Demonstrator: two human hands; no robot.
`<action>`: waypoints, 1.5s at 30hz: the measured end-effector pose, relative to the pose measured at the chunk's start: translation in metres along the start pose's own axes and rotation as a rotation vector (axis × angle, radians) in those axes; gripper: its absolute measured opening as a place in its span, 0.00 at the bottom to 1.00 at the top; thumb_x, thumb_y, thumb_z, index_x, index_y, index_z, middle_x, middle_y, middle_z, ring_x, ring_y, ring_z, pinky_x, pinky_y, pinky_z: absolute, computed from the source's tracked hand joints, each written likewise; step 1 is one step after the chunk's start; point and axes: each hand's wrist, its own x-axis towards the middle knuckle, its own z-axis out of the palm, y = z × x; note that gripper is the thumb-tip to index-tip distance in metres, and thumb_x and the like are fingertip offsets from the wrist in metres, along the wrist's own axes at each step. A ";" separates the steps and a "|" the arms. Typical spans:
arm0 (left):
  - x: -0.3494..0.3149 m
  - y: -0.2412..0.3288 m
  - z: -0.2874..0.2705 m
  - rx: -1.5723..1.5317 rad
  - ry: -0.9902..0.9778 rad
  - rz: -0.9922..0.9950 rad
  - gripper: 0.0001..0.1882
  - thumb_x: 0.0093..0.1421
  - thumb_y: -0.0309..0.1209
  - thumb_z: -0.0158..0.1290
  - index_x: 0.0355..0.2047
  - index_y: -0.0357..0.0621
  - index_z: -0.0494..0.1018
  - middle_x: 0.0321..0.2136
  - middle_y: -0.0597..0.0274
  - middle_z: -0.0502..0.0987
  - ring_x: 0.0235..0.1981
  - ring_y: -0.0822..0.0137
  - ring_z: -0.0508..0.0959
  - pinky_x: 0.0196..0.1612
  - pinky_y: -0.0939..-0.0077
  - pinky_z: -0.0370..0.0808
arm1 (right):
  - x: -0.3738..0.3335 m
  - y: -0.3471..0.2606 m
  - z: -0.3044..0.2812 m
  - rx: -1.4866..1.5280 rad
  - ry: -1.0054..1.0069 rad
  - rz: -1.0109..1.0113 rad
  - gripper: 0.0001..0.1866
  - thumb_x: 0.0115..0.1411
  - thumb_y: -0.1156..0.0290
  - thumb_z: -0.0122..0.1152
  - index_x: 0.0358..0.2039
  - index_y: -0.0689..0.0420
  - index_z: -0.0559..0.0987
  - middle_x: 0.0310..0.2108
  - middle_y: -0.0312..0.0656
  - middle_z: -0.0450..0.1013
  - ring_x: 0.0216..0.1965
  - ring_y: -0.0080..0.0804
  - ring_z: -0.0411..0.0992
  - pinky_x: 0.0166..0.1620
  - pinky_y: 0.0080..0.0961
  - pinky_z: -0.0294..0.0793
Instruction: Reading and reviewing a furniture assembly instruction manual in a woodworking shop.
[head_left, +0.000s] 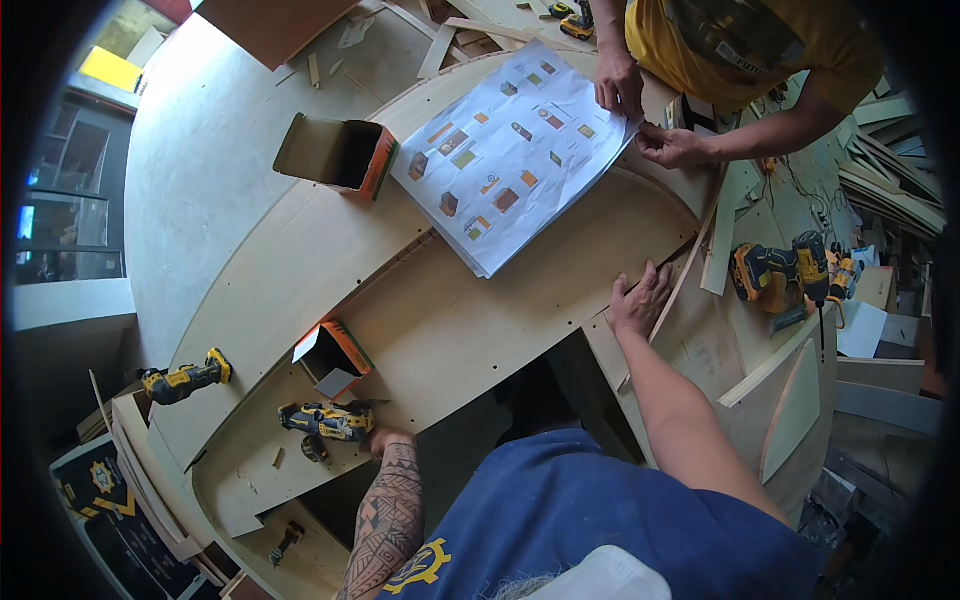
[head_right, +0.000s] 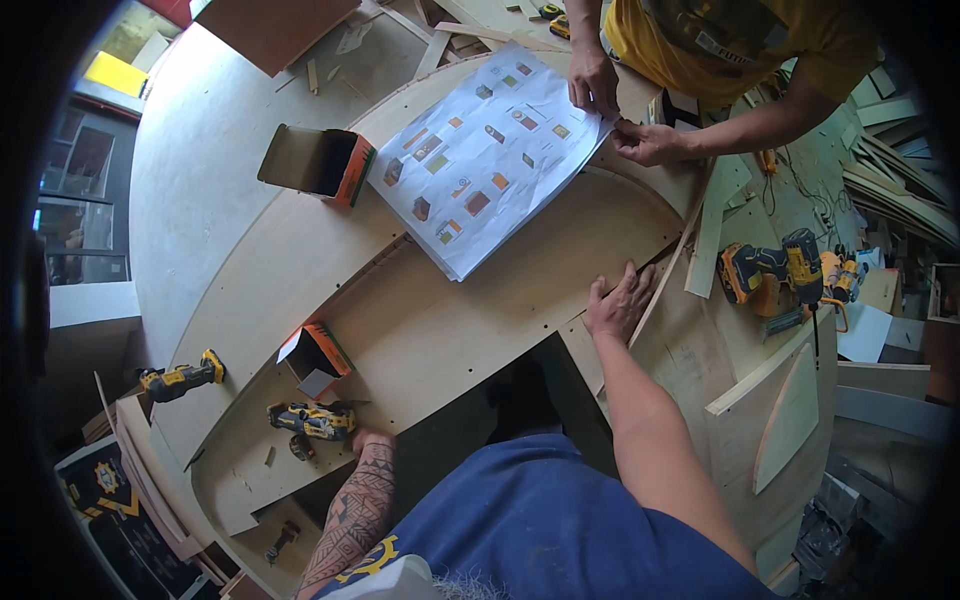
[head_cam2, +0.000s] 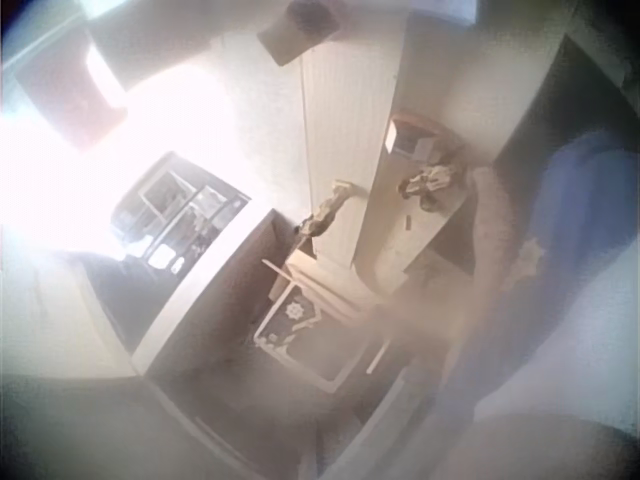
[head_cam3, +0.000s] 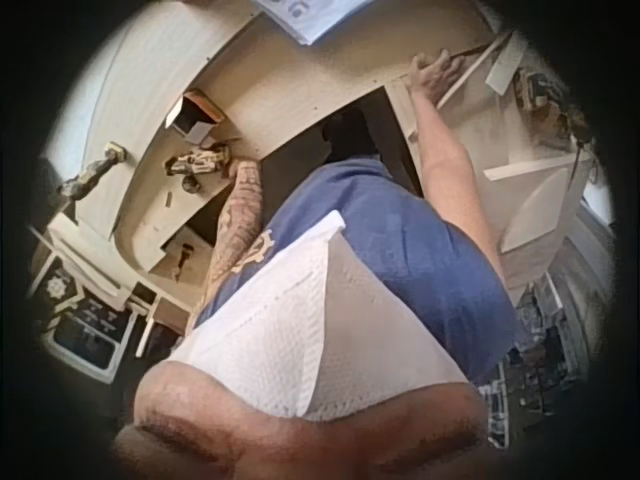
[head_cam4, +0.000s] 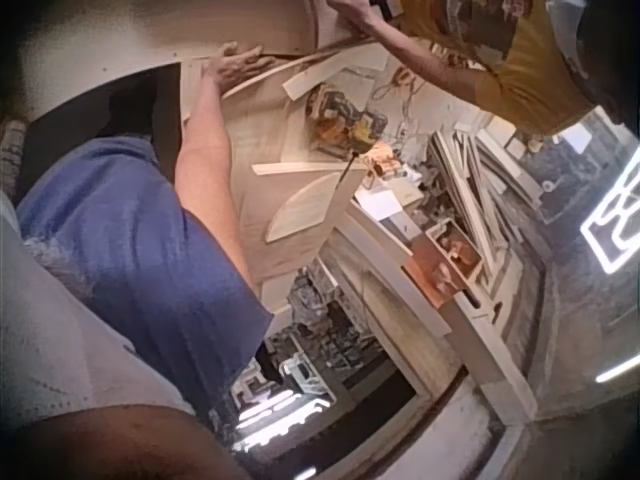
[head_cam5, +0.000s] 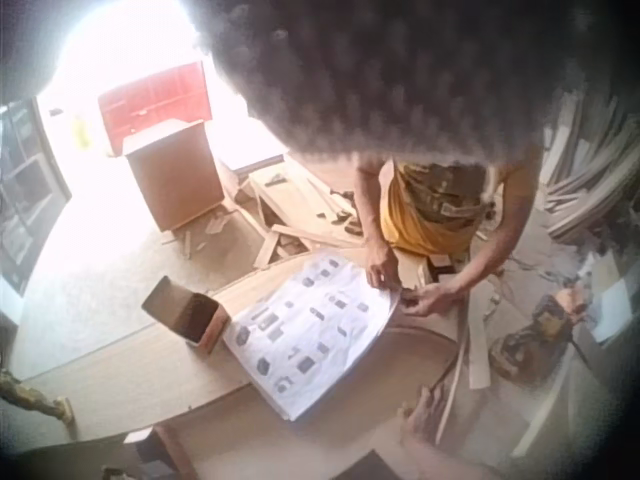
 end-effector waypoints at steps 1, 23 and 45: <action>-0.003 0.000 -0.002 -0.080 0.040 -0.041 0.26 0.45 0.34 0.72 0.47 0.49 0.83 0.48 0.64 0.84 0.41 0.63 0.85 0.32 0.57 0.83 | -0.001 0.001 0.002 -0.005 0.008 -0.001 0.35 0.63 0.57 0.60 0.67 0.54 0.62 0.73 0.61 0.49 0.75 0.60 0.45 0.75 0.53 0.46; -0.038 0.004 -0.018 -0.156 0.029 -0.090 0.18 0.64 0.38 0.57 0.52 0.49 0.82 0.49 0.69 0.83 0.44 0.66 0.84 0.34 0.50 0.81 | 0.001 0.005 -0.004 -0.011 -0.025 -0.009 0.37 0.62 0.58 0.60 0.68 0.54 0.59 0.72 0.65 0.48 0.74 0.62 0.44 0.75 0.55 0.45; -0.019 0.016 -0.023 -0.234 -0.024 -0.181 0.23 0.70 0.33 0.50 0.64 0.46 0.72 0.55 0.66 0.79 0.45 0.72 0.81 0.33 0.57 0.80 | 0.005 0.008 -0.011 -0.059 -0.062 0.059 0.37 0.63 0.56 0.59 0.69 0.55 0.59 0.73 0.65 0.47 0.75 0.63 0.44 0.75 0.55 0.45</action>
